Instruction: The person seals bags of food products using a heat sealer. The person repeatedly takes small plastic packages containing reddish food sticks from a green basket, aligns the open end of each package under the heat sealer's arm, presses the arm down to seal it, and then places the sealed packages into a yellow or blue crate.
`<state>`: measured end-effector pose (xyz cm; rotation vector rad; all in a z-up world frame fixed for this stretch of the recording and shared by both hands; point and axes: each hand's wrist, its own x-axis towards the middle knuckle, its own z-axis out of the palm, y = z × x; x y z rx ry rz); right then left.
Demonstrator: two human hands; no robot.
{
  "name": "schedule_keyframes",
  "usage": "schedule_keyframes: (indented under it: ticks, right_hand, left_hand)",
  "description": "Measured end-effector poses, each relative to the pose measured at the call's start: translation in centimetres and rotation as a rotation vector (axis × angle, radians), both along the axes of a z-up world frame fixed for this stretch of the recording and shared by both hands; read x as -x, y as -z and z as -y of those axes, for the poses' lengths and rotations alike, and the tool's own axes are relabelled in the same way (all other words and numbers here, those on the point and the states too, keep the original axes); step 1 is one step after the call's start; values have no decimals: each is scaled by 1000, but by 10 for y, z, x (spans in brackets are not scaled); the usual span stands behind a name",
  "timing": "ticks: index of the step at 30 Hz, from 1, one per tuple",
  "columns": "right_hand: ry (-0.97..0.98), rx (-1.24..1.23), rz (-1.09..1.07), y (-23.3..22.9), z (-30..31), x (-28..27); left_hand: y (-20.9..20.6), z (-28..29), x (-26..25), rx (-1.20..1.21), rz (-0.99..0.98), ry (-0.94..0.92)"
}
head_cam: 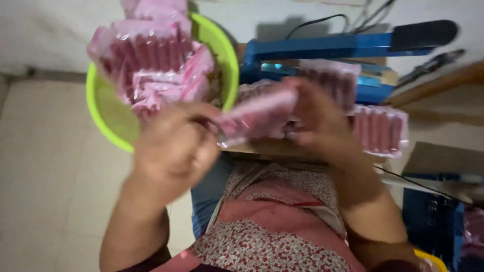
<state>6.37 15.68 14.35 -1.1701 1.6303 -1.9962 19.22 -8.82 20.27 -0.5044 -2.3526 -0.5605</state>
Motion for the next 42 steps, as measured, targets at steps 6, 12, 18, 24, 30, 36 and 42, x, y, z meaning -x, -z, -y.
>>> schedule_keyframes:
  ticks: [6,12,18,24,30,36,42]
  right_hand:
    - [-43,-84,212,50,-13,-1]
    - [185,-170,51,44,-29,1]
    - [269,-159,-6,39,-40,-13]
    - [296,-39,102,82,-62,-24]
    - [899,-680,-237,100,-107,24]
    - [786,-948,-123,89,-91,94]
    - [833,-785,140,111,-80,108]
  left_hand:
    - [34,-28,13,-323,171,138]
    - [86,-39,29,-879,110,77]
    - [137,-54,34,-1232,362,449]
    - [129,-80,24,-973,512,97]
    - [126,-76,9,-696,232,155]
    - [123,-69,2,-593,256,204]
    - [135,-67,-6,-617,256,271]
